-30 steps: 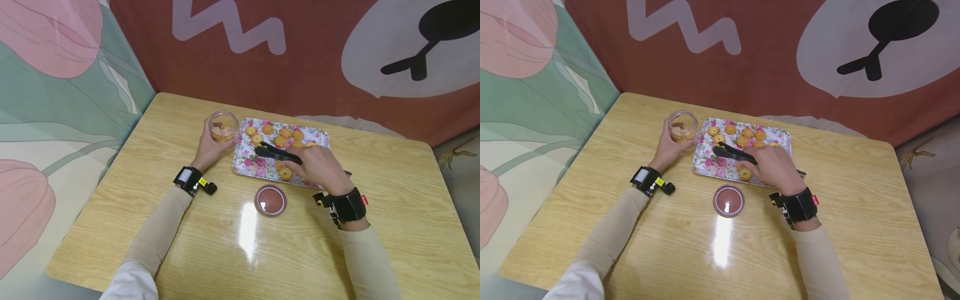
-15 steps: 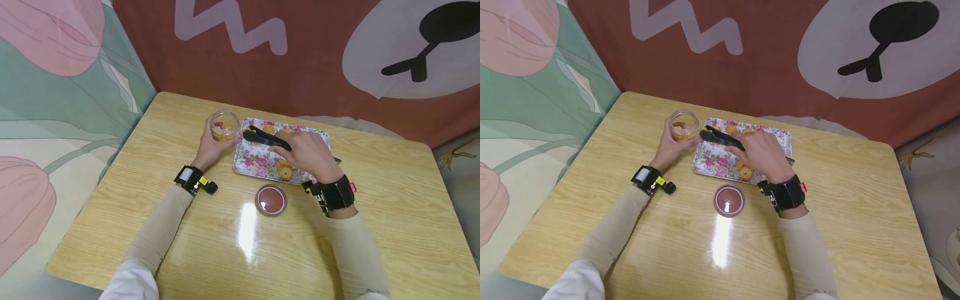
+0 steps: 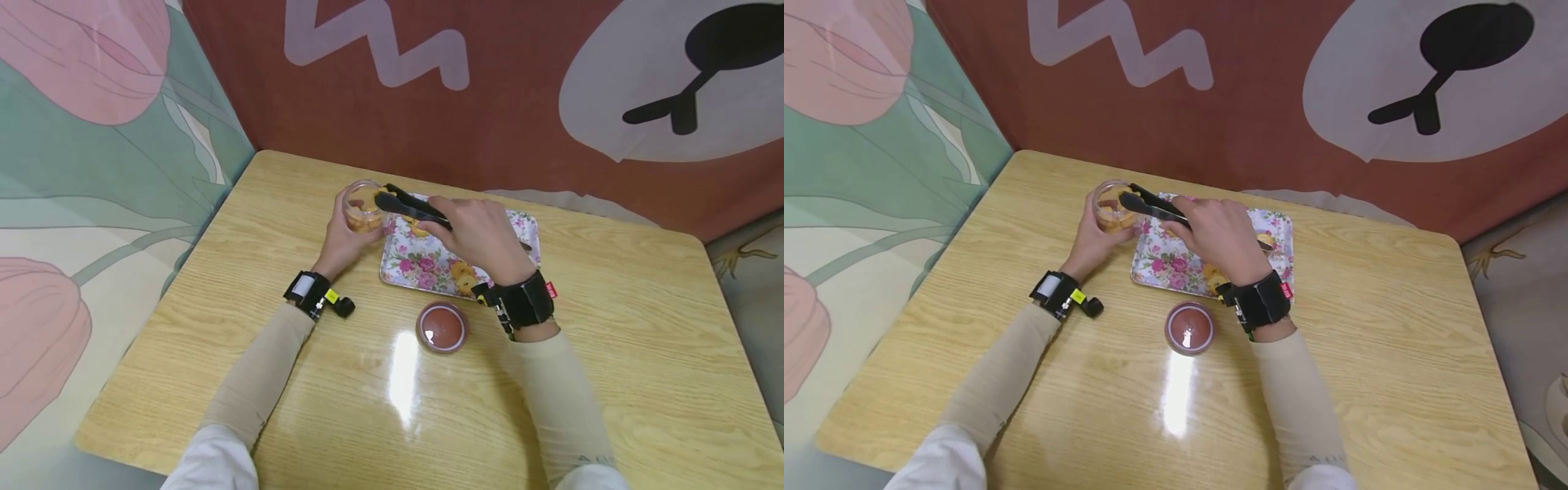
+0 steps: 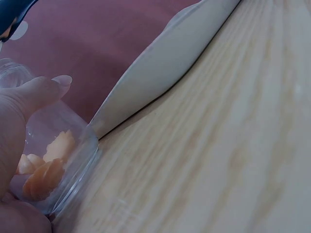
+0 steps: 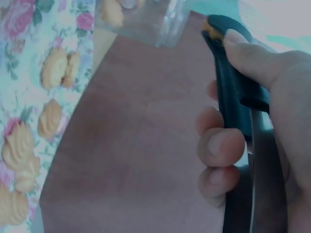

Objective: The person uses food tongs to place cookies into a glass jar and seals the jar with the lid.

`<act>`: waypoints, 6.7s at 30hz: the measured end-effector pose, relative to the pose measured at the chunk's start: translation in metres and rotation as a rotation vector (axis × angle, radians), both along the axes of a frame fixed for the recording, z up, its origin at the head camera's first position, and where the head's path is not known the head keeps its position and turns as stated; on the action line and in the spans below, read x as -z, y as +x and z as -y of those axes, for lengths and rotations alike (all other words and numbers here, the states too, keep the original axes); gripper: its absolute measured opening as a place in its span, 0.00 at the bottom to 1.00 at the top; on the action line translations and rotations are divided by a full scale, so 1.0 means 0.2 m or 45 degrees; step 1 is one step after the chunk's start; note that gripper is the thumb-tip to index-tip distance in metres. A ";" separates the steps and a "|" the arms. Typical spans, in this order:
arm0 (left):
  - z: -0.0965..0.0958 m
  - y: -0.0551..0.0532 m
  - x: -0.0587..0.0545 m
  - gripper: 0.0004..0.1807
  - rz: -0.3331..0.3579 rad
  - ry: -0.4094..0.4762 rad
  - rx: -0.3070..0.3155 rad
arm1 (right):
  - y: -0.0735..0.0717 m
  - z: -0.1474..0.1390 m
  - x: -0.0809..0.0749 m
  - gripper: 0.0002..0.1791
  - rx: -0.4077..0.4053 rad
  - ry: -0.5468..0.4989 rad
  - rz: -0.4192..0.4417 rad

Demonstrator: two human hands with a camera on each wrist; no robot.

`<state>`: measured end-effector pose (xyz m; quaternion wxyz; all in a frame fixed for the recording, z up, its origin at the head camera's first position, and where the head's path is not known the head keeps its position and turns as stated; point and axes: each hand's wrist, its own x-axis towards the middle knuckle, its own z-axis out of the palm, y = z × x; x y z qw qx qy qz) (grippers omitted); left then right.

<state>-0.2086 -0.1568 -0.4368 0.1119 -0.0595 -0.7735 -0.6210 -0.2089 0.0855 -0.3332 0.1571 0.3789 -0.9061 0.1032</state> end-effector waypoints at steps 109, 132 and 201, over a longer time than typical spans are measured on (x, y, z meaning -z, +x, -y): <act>0.02 -0.02 0.08 0.55 0.041 0.014 -0.015 | 0.26 -0.71 0.30 0.32 0.175 0.085 0.409; 0.06 -0.09 0.15 0.55 0.004 -0.023 -0.023 | 0.22 -0.73 0.34 0.28 0.138 0.084 0.521; 0.03 0.02 0.02 0.52 0.000 -0.005 -0.005 | -0.07 -0.17 0.06 0.13 -0.054 -0.234 0.528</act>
